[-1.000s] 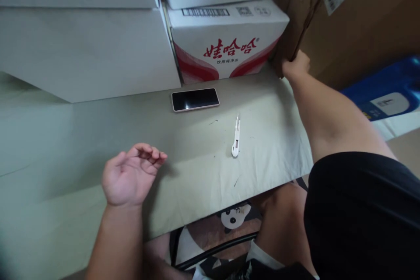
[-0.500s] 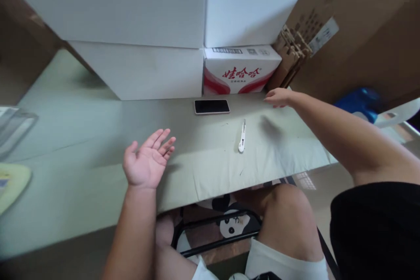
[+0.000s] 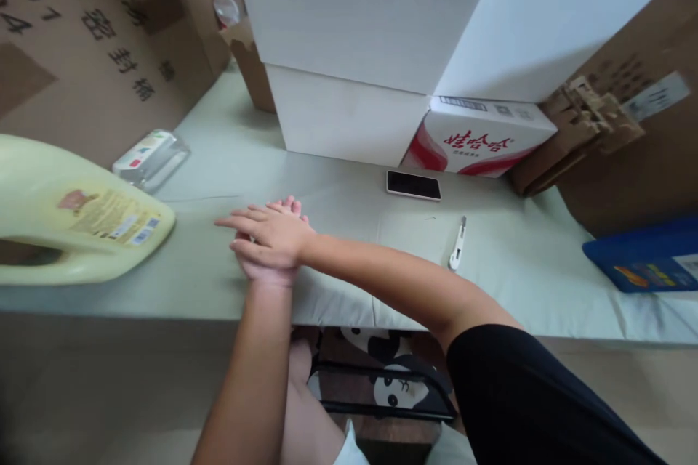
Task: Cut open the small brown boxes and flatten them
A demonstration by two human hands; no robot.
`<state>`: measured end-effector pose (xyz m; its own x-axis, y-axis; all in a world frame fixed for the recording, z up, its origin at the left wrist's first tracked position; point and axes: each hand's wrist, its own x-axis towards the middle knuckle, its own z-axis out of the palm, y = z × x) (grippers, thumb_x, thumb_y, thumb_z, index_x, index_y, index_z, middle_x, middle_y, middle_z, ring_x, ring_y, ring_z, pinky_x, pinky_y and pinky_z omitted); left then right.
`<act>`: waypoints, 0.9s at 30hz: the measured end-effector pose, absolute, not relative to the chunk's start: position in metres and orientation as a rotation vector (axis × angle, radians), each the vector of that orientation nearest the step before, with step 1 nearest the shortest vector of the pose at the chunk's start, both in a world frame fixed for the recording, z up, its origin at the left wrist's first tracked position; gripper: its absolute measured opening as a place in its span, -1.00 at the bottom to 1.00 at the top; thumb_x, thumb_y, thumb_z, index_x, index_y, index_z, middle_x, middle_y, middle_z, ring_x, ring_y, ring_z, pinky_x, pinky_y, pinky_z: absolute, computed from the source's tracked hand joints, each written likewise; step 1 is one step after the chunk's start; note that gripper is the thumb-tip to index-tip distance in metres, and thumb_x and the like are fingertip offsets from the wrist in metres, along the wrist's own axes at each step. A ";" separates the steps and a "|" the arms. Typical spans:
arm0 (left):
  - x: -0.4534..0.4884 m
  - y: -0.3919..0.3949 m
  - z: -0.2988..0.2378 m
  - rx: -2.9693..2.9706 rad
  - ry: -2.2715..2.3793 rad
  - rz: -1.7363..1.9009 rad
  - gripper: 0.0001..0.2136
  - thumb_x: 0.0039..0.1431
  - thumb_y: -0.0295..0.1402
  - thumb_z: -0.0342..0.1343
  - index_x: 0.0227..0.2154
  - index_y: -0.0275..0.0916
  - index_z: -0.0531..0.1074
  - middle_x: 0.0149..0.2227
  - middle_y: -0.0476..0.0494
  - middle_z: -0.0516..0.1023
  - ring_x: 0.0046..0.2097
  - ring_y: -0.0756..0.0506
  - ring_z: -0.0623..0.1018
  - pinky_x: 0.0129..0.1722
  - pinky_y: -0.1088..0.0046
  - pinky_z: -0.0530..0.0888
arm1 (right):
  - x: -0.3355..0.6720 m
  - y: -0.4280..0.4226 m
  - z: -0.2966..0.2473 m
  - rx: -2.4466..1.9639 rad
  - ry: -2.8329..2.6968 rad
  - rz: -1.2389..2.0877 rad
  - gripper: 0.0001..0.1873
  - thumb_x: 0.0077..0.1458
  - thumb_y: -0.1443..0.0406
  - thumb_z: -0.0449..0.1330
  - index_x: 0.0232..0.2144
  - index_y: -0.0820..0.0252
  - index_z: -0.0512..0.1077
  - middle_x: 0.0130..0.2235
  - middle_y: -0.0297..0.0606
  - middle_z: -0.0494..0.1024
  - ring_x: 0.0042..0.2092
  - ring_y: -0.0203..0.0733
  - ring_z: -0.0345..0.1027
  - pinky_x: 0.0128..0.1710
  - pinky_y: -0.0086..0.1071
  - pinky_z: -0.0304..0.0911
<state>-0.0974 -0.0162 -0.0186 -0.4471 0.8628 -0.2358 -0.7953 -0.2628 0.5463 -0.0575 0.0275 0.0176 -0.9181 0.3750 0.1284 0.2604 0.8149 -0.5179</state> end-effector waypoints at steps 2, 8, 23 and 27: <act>-0.105 -0.015 -0.015 0.102 0.719 1.971 -0.50 0.26 0.05 -0.25 0.05 0.02 0.44 0.17 -0.05 0.51 0.30 -0.17 0.42 0.22 0.19 0.39 | -0.072 0.033 0.017 -0.534 -2.828 0.726 -0.46 0.37 0.14 -0.04 0.33 0.05 0.26 0.36 -0.21 0.32 0.43 0.09 0.08 0.43 0.11 -0.08; -0.116 -0.025 0.005 0.174 0.651 1.892 -0.43 0.29 0.04 -0.30 0.09 -0.12 0.43 0.23 -0.21 0.47 0.30 -0.17 0.41 0.19 0.26 0.41 | -0.090 0.069 0.013 -0.750 -2.867 0.631 -0.52 0.36 0.11 0.00 0.28 -0.13 0.31 0.38 -0.46 0.29 0.49 0.05 -0.10 0.50 0.08 -0.26; -0.135 -0.021 0.007 -0.319 0.551 1.729 -0.71 0.20 -0.15 -0.13 -0.45 -0.21 0.36 -0.66 0.05 0.24 -0.68 0.06 0.17 -0.57 0.48 0.16 | -0.241 0.265 0.060 -1.293 -2.202 0.573 -0.56 0.20 0.36 0.15 0.13 0.31 0.29 0.32 -0.04 0.10 0.32 0.04 0.18 0.38 -0.07 0.05; -0.138 -0.013 0.007 -0.361 0.524 1.707 -0.73 0.18 -0.16 -0.07 -0.47 -0.22 0.37 -0.65 0.04 0.23 -0.67 0.06 0.16 -0.55 0.48 0.13 | -0.261 0.312 0.074 -1.455 -1.989 0.578 -0.67 0.24 0.38 0.09 0.03 0.43 0.32 0.34 0.08 -0.04 0.27 0.02 0.20 0.32 -0.03 0.12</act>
